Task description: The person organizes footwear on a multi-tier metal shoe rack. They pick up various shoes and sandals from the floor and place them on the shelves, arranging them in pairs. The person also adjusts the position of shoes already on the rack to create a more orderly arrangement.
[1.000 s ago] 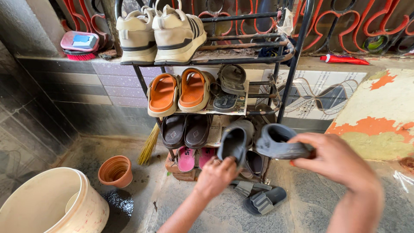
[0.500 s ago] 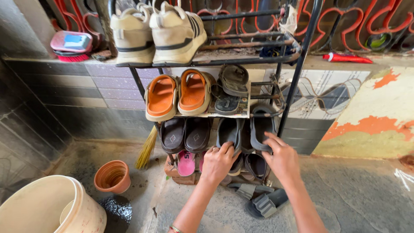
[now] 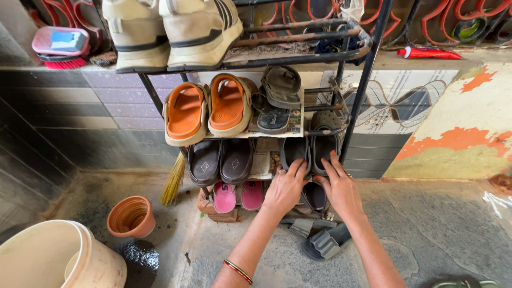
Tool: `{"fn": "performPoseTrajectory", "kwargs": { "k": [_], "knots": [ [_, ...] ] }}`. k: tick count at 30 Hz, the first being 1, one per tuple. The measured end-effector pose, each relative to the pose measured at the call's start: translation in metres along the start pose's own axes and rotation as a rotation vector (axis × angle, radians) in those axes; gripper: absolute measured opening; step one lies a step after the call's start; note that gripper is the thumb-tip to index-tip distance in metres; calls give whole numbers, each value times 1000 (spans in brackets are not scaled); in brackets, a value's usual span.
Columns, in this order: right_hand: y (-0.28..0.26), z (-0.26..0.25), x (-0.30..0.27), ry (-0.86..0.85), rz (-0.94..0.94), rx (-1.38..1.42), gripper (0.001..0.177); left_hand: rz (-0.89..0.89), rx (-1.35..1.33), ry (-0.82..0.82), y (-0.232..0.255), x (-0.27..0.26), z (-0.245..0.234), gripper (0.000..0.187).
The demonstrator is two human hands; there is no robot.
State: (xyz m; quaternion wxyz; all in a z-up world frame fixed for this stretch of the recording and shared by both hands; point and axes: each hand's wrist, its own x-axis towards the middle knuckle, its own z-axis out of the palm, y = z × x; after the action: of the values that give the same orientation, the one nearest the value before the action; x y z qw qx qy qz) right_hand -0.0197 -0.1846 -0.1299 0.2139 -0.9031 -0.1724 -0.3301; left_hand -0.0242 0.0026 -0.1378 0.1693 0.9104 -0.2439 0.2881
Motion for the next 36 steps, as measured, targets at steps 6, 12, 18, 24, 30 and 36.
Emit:
{"fn": "performPoseTrajectory", "kwargs": {
  "k": [6,12,18,24,30,36],
  "knots": [
    [-12,-7,3,-161,340,132,39,-269,-345,216,6,-8,0,78],
    [-7,4,-1,-2,155,116,36,-466,-422,223,-7,-7,21,74],
    [-2,3,-2,63,85,143,27,-428,-450,194,-16,-5,31,66],
    [-7,5,-1,91,42,69,19,-441,-329,66,-27,-10,15,67],
    [-10,3,-3,54,92,46,17,-490,-100,47,-29,-10,-16,32],
    [-11,0,-1,-1,137,32,19,-540,-224,165,-28,6,-40,32]
  ]
}}
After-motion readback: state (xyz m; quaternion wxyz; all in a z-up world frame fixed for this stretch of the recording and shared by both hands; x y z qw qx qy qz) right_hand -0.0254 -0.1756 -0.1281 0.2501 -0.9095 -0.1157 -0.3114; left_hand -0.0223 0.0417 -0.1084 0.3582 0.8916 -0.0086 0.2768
